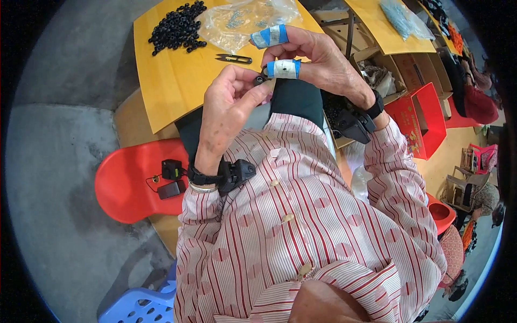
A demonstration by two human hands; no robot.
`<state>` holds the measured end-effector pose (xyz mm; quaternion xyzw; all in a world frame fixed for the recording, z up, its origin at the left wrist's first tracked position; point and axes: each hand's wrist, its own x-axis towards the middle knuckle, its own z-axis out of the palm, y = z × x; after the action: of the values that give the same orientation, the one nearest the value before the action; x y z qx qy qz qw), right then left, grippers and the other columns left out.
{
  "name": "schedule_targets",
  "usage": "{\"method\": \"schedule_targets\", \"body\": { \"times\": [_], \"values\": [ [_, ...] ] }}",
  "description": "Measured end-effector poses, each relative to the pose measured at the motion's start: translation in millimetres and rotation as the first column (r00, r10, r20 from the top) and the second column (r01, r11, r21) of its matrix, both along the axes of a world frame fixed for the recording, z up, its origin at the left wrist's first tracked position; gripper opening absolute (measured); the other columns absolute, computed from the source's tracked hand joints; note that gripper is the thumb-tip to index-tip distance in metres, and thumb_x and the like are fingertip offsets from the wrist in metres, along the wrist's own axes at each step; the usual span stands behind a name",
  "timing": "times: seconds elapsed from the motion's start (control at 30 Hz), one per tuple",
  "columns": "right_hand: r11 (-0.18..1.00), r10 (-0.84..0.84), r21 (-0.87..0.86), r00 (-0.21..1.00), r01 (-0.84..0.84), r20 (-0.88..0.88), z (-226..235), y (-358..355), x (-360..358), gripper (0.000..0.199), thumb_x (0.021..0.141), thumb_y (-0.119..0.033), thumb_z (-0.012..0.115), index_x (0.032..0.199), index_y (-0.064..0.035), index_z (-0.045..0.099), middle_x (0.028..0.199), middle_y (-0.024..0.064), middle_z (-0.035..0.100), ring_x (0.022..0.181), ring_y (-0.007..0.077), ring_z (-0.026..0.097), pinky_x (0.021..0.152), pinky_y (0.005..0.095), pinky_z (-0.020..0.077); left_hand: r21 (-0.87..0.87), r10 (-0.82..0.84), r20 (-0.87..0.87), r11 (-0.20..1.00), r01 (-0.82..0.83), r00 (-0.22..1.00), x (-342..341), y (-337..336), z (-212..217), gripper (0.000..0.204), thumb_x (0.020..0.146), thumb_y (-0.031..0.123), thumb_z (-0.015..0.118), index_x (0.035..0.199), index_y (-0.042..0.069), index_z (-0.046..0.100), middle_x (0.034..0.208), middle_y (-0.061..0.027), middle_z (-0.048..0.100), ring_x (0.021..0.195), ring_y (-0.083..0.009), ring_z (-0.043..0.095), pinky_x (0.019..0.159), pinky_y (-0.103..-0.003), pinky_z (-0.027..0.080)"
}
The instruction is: The person assembles rubber components by inserting small pins into them by hand and sorts the rubber pieces across the table.
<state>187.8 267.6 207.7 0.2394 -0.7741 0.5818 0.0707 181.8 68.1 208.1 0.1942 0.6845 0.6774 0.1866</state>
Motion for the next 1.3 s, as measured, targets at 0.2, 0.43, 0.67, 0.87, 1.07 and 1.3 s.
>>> {"method": "schedule_targets", "body": {
  "times": [0.2,0.43,0.67,0.87,1.07,1.3],
  "values": [
    [0.992,-0.002,0.122,0.996,0.013,-0.087,8.9,-2.1,-0.2,0.031,0.082,-0.016,0.066,0.108,-0.0019,0.056,0.09,0.0068,0.067,0.081,0.0148,0.063,0.073,0.0291,0.051,0.019,-0.006,0.005,1.0,0.006,1.0,-2.3,-0.8,-1.3,0.025,0.081,0.008,0.065,0.096,-0.006,0.051,0.08,-0.0109,0.063,0.073,-0.0119,0.06,0.065,-0.023,0.048],
    [0.957,-0.011,0.283,0.987,0.058,-0.163,15.4,-1.7,1.0,0.024,0.081,-0.01,0.064,0.101,-0.0009,0.055,0.09,0.0092,0.068,0.082,0.0201,0.065,0.073,0.0319,0.0512,0.004,-0.001,0.0,1.0,0.001,1.0,-2.7,1.3,-2.2,0.028,0.081,0.012,0.067,0.096,-0.007,0.051,0.079,-0.0109,0.063,0.071,-0.0122,0.06,0.064,-0.023,0.048],
    [0.948,0.018,0.31,0.956,0.077,-0.292,11.1,-1.8,-2.8,0.023,0.071,0.003,0.058,0.093,0.0,0.051,0.091,0.0105,0.067,0.083,0.0273,0.065,0.072,0.0358,0.0512,-0.025,0.012,0.001,1.0,-0.012,1.0,-2.2,0.7,0.1,0.026,0.08,0.01,0.066,0.094,-0.006,0.052,0.079,-0.0112,0.063,0.071,-0.0126,0.06,0.064,-0.023,0.048],
    [0.952,0.009,0.296,0.957,0.081,-0.29,13.3,-2.2,-1.1,0.029,0.066,0.006,0.057,0.094,-0.0007,0.052,0.09,0.0096,0.066,0.082,0.028,0.063,0.072,0.0372,0.0501,-0.039,0.037,-0.018,0.999,-0.038,0.999,-0.1,1.2,1.1,0.024,0.079,0.008,0.066,0.093,-0.005,0.052,0.078,-0.0117,0.063,0.071,-0.0133,0.061,0.063,-0.024,0.048],
    [0.94,0.029,0.333,0.95,0.08,-0.31,20.2,-4.4,0.1,0.031,0.065,0.006,0.059,0.095,-0.0024,0.054,0.087,0.0077,0.064,0.077,0.0259,0.061,0.067,0.0369,0.049,-0.082,0.071,-0.1,0.993,-0.08,0.992,2.4,2.0,3.0,0.021,0.079,0.006,0.066,0.091,-0.006,0.053,0.077,-0.0111,0.063,0.069,-0.0132,0.062,0.063,-0.024,0.048],
    [0.92,0.029,0.379,0.952,0.094,-0.305,21.3,-4.8,-0.8,0.033,0.066,0.007,0.06,0.097,-0.0027,0.055,0.084,0.0065,0.062,0.075,0.0239,0.059,0.065,0.0344,0.0485,-0.141,0.099,-0.199,0.982,-0.129,0.975,4.6,3.1,7.2,0.02,0.078,0.006,0.066,0.089,-0.005,0.054,0.074,-0.0107,0.064,0.064,-0.0127,0.061,0.059,-0.026,0.048]
  ]
}}
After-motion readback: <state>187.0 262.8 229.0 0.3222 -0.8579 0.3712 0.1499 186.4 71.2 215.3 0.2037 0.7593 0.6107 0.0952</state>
